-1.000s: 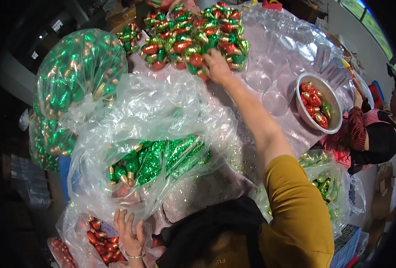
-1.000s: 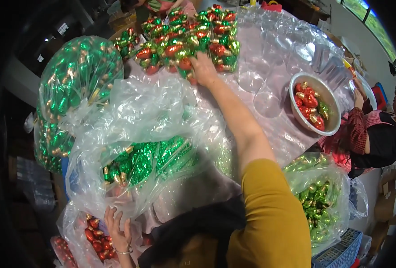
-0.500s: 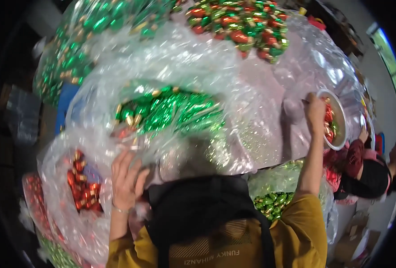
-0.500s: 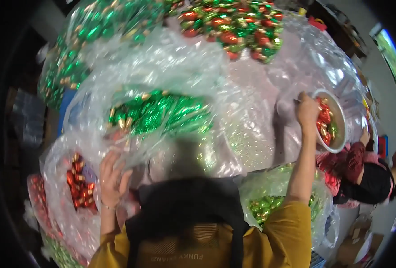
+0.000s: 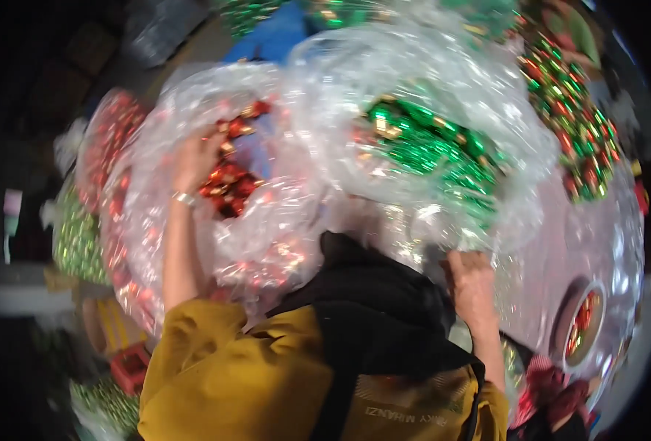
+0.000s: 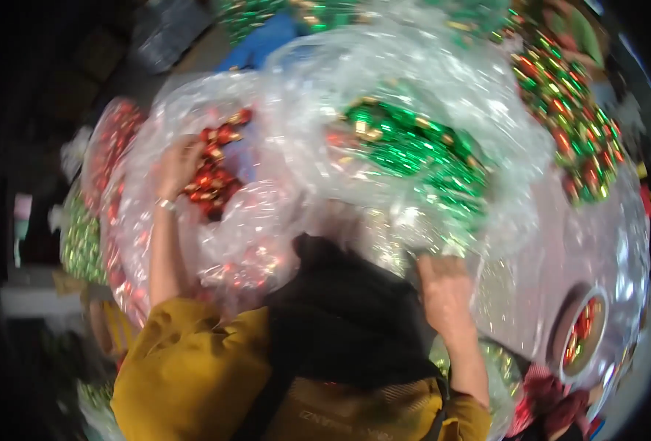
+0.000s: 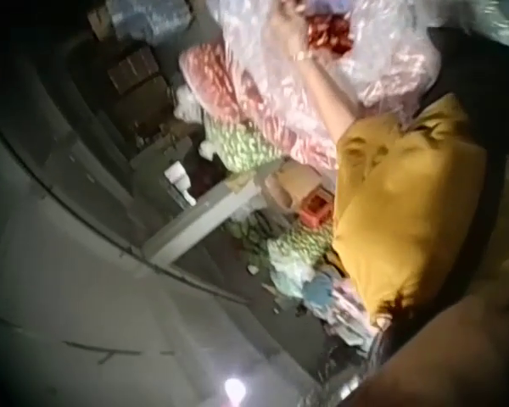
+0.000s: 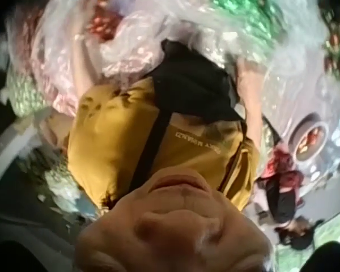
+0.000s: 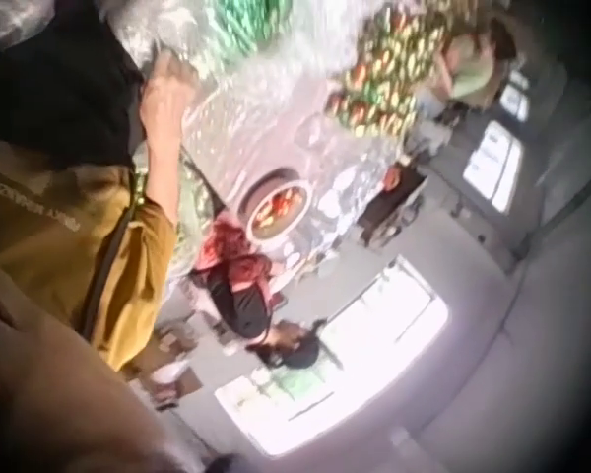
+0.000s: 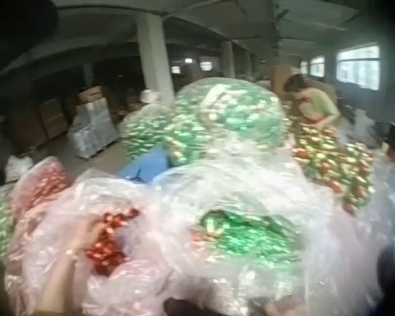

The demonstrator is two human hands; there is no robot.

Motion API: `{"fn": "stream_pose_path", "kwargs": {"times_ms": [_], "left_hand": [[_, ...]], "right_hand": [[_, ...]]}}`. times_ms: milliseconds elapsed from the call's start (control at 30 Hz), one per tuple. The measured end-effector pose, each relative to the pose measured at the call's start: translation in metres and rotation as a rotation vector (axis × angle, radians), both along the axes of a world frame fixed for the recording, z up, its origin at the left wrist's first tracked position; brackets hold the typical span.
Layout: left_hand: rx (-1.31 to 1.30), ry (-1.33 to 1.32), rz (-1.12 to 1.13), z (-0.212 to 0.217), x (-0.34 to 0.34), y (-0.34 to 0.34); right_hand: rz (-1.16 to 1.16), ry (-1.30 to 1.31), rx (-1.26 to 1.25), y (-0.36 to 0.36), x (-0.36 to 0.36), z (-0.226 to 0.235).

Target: Sorting and packaging small tree-shaped green and red ornaments on a plastic-covered table.

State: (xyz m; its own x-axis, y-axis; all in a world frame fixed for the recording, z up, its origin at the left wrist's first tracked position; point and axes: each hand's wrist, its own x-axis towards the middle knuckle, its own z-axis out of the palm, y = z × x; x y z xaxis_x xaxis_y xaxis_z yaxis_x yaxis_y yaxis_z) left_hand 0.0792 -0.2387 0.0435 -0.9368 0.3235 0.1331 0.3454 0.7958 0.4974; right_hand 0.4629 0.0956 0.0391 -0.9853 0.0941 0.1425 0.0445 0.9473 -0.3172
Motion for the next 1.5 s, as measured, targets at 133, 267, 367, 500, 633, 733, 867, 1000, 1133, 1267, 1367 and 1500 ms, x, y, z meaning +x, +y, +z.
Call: {"fn": "stream_pose_path", "kwargs": {"times_ms": [133,267,367,500,633,733,867,1000,1133,1267,1367,1500], "left_hand": [[-0.308,-0.191,-0.152,-0.029,-0.026,-0.034],[-0.558,0.119,-0.064,-0.057,-0.051,-0.029],[-0.685,0.340,-0.141,-0.060,-0.059,-0.012],[-0.637,0.335,-0.343,-0.083,-0.096,0.003],[-0.698,0.491,-0.538,-0.110,-0.126,0.014],[-0.955,0.495,-0.423,-0.125,-0.112,0.021],[-0.864,0.605,-0.411,-0.159,-0.132,0.006],[-0.727,0.462,-0.508,-0.127,-0.111,0.025],[0.111,0.137,-0.310,-0.074,-0.064,0.054],[0.543,0.063,-0.451,0.006,0.007,0.125],[0.291,0.218,-0.771,0.018,0.041,0.194],[-0.292,0.521,-1.024,-0.016,0.042,0.254]], "right_hand": [[-0.038,-0.036,0.057,-0.004,-0.014,0.000],[-0.090,0.035,0.062,-0.025,-0.023,0.014],[-0.122,0.215,-0.107,-0.037,-0.020,0.031],[-0.263,0.273,-0.141,-0.023,0.014,0.027],[-0.374,0.280,-0.091,-0.008,0.029,0.022],[-0.424,0.260,-0.067,-0.001,0.045,0.014],[-0.471,0.223,-0.021,0.007,0.064,-0.001],[-0.538,0.207,-0.035,0.013,0.085,-0.010],[-0.596,0.173,-0.054,0.024,0.100,-0.025],[-0.642,0.173,-0.068,0.034,0.119,-0.041],[-0.695,0.187,-0.129,0.034,0.133,-0.058],[-0.797,0.120,-0.229,0.019,0.173,-0.090]]}}
